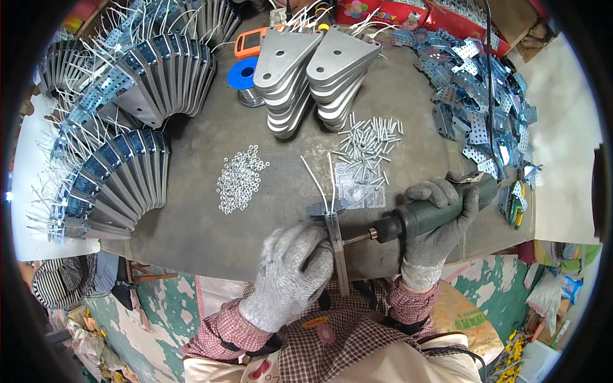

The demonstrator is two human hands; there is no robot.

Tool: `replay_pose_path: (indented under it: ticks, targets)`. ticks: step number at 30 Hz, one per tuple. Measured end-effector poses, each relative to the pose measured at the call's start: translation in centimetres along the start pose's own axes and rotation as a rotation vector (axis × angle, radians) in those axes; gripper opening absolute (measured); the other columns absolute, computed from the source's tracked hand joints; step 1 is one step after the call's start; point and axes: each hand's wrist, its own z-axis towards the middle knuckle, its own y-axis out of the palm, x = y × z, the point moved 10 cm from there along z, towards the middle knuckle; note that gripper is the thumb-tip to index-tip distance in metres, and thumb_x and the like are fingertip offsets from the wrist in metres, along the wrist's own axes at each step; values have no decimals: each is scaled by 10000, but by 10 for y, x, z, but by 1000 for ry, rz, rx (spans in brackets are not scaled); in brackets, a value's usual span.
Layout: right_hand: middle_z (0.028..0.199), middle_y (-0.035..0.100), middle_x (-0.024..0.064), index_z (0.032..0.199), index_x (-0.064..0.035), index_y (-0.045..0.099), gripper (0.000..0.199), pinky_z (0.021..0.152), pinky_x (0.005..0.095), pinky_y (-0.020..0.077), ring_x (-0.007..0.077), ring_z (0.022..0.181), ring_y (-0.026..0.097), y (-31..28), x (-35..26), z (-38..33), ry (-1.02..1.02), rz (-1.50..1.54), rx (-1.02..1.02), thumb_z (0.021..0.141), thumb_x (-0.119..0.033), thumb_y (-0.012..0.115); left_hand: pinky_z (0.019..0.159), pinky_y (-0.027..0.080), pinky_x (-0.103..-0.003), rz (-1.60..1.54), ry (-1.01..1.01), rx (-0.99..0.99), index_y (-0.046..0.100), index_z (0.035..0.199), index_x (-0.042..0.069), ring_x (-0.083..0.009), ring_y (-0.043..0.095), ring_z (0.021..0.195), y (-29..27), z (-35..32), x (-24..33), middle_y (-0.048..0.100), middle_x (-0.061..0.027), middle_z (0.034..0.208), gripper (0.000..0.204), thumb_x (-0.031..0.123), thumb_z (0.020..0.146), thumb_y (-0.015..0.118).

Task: Assembly of metal brackets using an electric screwdriver to secure components.

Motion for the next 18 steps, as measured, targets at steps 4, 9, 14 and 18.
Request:
replay_pose_path:
  ticks: [4,9,14,18]
  targets:
    - [757,460,-48,1073,-128,583,244,855,397,442,121,718,471,-3,-2,-1,-24,-21,47,1000,-358,618,1005,457,-532,154,-24,42,640,942,39,-428,580,1197,-21,9,13,605,-209,1257,300,53,682,789]
    - [757,475,-55,1052,-123,587,250,798,375,441,119,707,470,8,6,-2,32,27,-83,1009,-369,599,998,478,-475,-380,-270,-30,647,944,-33,-454,579,1217,-5,10,-16,574,-241,1364,169,-26,801,736]
    - [768,486,-48,1031,-120,598,262,789,365,454,115,722,479,-1,0,-1,30,-39,-68,1020,-381,577,1000,487,-428,-419,-253,13,610,941,-39,-434,584,1221,0,9,-15,573,-251,1359,190,-28,804,741]
    - [776,495,-25,1124,-101,583,299,820,372,477,125,726,493,-3,2,-1,12,-53,-10,1025,-382,571,1015,483,-435,-562,-118,141,557,1178,15,-436,568,1247,-3,5,-16,520,-275,1415,409,-44,808,719]
